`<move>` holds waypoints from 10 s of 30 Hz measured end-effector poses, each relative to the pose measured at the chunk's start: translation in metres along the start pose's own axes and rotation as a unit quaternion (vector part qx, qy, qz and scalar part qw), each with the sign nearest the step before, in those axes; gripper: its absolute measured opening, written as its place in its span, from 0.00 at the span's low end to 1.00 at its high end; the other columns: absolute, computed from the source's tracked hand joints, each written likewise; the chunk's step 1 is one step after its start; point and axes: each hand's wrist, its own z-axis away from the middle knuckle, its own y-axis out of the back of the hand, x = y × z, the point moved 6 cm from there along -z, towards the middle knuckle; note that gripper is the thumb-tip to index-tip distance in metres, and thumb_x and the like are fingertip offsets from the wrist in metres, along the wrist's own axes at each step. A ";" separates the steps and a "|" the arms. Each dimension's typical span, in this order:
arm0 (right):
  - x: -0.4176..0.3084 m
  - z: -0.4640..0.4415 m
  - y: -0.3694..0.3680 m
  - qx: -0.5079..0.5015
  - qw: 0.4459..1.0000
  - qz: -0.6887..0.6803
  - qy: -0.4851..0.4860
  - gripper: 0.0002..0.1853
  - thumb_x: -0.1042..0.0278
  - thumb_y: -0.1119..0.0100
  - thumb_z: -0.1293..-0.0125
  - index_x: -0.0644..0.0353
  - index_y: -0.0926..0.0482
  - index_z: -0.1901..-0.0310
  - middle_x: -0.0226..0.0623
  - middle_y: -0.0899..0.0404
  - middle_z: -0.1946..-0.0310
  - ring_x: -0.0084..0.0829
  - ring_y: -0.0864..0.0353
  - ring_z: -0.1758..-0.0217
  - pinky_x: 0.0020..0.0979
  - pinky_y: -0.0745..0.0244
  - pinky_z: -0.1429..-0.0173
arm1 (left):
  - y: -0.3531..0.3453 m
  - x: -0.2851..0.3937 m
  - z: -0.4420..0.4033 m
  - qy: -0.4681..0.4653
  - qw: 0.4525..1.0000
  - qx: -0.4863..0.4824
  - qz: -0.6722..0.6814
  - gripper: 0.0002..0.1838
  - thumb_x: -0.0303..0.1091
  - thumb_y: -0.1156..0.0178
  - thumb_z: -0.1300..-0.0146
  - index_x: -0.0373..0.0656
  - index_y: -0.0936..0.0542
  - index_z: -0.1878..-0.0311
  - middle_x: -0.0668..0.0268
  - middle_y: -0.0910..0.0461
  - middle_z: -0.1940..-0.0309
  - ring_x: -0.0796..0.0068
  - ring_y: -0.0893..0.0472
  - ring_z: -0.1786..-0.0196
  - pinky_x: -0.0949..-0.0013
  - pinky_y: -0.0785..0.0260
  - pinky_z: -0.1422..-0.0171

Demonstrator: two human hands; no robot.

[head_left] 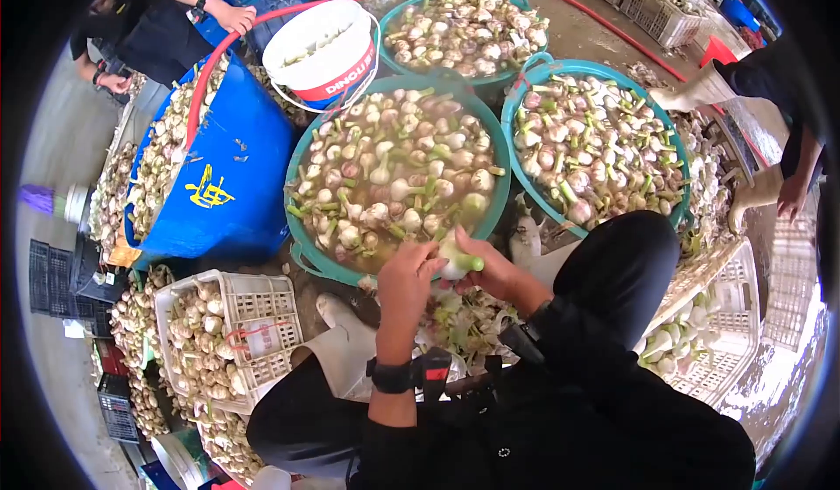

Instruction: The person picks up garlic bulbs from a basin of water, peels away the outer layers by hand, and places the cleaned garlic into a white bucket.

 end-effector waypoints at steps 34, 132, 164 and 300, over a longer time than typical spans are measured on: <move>-0.005 -0.004 -0.011 -0.053 0.927 0.332 0.162 0.22 0.74 0.35 0.55 0.59 0.31 0.56 0.31 0.26 0.63 0.24 0.25 0.61 0.25 0.28 0.58 | 0.007 -0.101 0.044 0.186 0.972 -0.144 -0.020 0.15 0.38 0.38 0.54 0.47 0.23 0.61 0.61 0.22 0.65 0.59 0.23 0.63 0.61 0.32 0.59; -0.023 0.009 -0.007 -0.038 0.985 0.087 0.147 0.24 0.75 0.47 0.44 0.67 0.38 0.44 0.35 0.28 0.55 0.26 0.29 0.53 0.26 0.34 0.48 | -0.027 -0.053 -0.001 0.115 0.934 -0.021 0.338 0.13 0.28 0.43 0.54 0.33 0.25 0.64 0.68 0.24 0.74 0.82 0.27 0.70 0.74 0.33 0.65; 0.035 -0.004 -0.012 -0.157 0.971 -0.166 -0.069 0.20 0.46 0.56 0.41 0.56 0.29 0.63 0.31 0.32 0.82 0.22 0.35 0.83 0.30 0.34 0.75 | -0.068 -0.096 0.002 0.236 0.883 0.104 0.392 0.08 0.28 0.52 0.40 0.33 0.25 0.64 0.66 0.24 0.74 0.78 0.26 0.73 0.72 0.34 0.67; 0.001 0.020 -0.026 -0.148 0.987 -0.053 0.035 0.30 0.74 0.39 0.50 0.63 0.38 0.44 0.40 0.26 0.58 0.29 0.24 0.61 0.30 0.26 0.57 | 0.003 -0.117 0.026 0.294 0.888 0.188 0.301 0.12 0.38 0.50 0.39 0.38 0.29 0.70 0.71 0.30 0.84 0.82 0.34 0.84 0.73 0.40 0.81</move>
